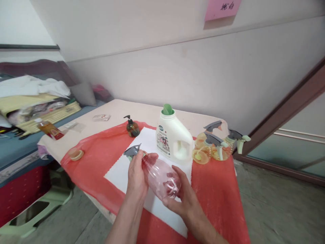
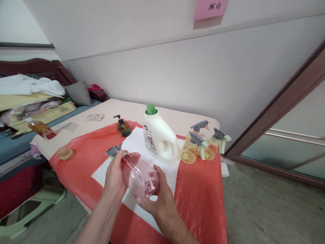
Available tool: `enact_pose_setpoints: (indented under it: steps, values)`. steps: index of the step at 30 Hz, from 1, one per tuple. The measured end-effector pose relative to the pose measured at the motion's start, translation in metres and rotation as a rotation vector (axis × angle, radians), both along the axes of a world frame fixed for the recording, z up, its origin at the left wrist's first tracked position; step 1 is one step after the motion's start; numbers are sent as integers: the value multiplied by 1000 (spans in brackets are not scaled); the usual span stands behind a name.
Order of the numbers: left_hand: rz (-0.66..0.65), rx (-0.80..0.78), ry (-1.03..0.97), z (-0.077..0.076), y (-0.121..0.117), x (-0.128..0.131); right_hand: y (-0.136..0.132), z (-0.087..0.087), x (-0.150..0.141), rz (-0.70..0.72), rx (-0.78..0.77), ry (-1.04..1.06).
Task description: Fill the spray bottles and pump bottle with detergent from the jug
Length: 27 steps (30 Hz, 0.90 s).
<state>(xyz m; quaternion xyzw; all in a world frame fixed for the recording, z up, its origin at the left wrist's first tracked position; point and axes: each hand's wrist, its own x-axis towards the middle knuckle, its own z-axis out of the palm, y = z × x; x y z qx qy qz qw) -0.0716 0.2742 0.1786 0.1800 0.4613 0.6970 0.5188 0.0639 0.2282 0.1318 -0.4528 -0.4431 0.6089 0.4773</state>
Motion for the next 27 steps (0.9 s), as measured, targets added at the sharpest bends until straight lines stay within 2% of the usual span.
enact_pose_setpoints:
  steps: [6, 8, 11, 16, 22, 24, 27]
  values:
    - [-75, 37, -28, 4, -2, 1, 6, 7, 4, 294, -488, 495]
    - [-73, 51, -25, 4, -2, 1, 5, 6, 3, 352, -559, 563]
    - [-41, 49, -42, 3, -2, 2, 7, 0, 1, 306, -506, 491]
    - [45, 24, 2, -1, 1, -1, 15, -12, 0, 106, -311, 280]
    - [84, 19, 34, -4, 2, -2, 2, -4, -1, 2, -68, 33]
    - [46, 21, 20, -2, 2, -2, 1, -3, 1, -7, -52, 13]
    - [-32, 36, -22, 1, 0, -3, 6, -5, 4, 92, -195, 189]
